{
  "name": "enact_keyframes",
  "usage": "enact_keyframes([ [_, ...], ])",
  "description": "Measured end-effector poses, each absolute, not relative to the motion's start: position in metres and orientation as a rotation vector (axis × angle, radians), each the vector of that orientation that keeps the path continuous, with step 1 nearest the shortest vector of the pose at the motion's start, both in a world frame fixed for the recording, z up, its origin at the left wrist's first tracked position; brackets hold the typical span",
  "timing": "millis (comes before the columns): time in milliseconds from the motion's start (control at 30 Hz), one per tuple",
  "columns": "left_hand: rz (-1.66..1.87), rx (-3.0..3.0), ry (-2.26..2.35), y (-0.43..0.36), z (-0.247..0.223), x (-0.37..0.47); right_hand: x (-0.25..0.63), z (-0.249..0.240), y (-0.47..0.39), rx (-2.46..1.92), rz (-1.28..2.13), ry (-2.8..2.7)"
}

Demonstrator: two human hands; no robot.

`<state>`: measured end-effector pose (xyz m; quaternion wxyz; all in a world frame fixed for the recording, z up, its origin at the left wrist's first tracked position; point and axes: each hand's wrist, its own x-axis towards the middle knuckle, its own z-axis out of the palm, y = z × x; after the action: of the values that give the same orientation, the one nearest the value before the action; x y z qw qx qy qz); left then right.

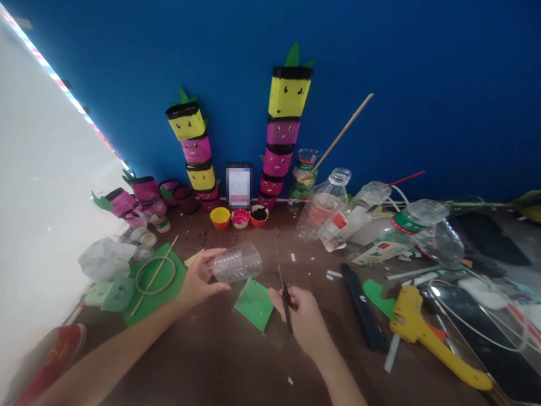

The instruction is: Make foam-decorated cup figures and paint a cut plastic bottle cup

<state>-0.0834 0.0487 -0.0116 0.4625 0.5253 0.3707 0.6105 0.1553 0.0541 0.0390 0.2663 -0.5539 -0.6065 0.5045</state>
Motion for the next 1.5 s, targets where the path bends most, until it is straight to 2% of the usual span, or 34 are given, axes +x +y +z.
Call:
enact_keyframes([
  [233, 1.628, 1.587, 0.975, 0.045, -0.014, -0.081, 0.153, 0.028, 0.046, -1.541, 1.353, -1.764],
  [667, 1.606, 1.713, 0.966, 0.045, -0.013, -0.082, 0.145, 0.029, 0.041, -1.563, 1.524, -1.722],
  [1000, 1.61, 2.02, 1.153, 0.043, -0.017, -0.087, 0.141, 0.033, 0.042, -1.551, 1.429, -1.783],
  [1500, 1.627, 1.965, 1.103, 0.044, -0.018, -0.085, 0.143, 0.033, 0.046, -1.579, 1.308, -1.731],
])
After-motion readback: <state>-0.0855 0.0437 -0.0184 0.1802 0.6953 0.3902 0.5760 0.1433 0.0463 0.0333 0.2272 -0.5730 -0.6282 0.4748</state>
